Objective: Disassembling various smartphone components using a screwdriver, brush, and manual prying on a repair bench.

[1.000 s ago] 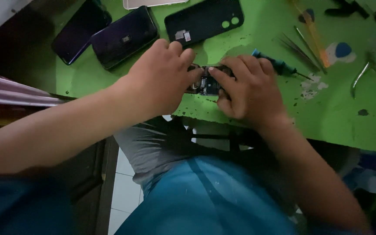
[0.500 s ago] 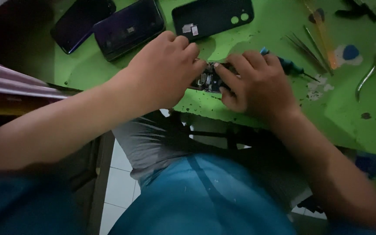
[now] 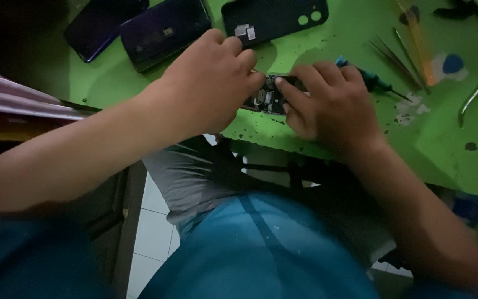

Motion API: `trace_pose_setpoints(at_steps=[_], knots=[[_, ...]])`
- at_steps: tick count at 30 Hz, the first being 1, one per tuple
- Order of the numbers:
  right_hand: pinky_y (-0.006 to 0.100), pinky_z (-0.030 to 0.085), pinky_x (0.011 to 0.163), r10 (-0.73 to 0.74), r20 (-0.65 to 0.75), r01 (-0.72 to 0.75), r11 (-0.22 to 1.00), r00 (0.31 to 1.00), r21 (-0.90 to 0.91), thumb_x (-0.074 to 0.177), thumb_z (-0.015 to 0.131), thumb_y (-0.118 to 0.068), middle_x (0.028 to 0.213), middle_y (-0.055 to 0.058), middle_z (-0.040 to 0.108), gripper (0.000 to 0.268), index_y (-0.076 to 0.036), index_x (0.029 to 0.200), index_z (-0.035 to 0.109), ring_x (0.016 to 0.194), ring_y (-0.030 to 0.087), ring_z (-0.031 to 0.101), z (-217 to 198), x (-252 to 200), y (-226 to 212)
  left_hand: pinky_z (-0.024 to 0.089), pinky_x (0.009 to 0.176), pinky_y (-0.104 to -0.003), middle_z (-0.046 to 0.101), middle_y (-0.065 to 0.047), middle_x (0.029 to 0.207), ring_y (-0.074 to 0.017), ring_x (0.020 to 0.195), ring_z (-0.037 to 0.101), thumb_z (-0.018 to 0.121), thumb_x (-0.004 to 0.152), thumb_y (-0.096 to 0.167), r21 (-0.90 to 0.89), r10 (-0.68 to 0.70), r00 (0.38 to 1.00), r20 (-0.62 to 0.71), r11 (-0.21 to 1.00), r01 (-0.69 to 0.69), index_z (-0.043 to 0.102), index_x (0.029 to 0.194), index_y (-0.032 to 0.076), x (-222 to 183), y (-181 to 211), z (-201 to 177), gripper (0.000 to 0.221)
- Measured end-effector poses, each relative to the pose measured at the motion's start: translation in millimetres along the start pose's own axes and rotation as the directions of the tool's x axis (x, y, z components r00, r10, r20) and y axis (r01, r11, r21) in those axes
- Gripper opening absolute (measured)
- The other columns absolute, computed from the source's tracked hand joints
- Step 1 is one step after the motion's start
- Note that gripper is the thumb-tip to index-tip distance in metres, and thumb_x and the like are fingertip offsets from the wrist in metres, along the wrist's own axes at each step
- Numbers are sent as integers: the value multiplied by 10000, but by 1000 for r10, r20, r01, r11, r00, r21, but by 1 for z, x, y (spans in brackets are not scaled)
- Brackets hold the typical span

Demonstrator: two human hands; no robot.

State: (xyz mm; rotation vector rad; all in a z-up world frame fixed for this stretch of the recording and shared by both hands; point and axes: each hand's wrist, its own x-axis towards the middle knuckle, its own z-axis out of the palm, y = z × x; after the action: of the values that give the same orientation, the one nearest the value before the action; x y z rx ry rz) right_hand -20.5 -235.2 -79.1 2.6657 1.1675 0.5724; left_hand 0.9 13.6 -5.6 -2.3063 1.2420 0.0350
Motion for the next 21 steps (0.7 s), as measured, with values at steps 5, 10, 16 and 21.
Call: trace_pose_setpoints(at_steps=[5,10,16,21], knots=[[356,507,773,9,-4,-9,999,1000,43,972,646,-490,1265,25,650,446,-262,1355,662,1057,211,629,0,0,1,471,831,-379,656,-31,1095,-221,924,613,616,920,476,19,-15,1000,15,1000,15,616,1300,290,-1,2,-5,423],[413,489,853,78,-1,-75,968,997,241,940,693,-471,1285,89,662,525,-194,1383,654,1114,275,624,4,-4,1,463,802,-367,647,-29,1100,-208,867,604,631,933,395,4,-14,1000,-12,1000,14,651,1285,309,-3,3,-7,363],[458,493,835,214,-121,-145,896,969,420,927,778,-320,1190,152,730,397,-116,1230,622,1018,324,691,6,-12,-4,467,785,-383,613,-20,1186,-216,907,595,621,928,459,30,-22,1000,-10,999,23,660,1289,370,-3,4,-11,373],[379,502,672,234,-171,-161,920,957,358,1011,738,-504,902,84,708,374,-131,1015,713,762,220,644,-19,-1,-38,455,727,-331,633,10,974,-167,797,579,683,963,329,82,-20,992,-123,996,30,674,1133,291,-9,1,-20,175]])
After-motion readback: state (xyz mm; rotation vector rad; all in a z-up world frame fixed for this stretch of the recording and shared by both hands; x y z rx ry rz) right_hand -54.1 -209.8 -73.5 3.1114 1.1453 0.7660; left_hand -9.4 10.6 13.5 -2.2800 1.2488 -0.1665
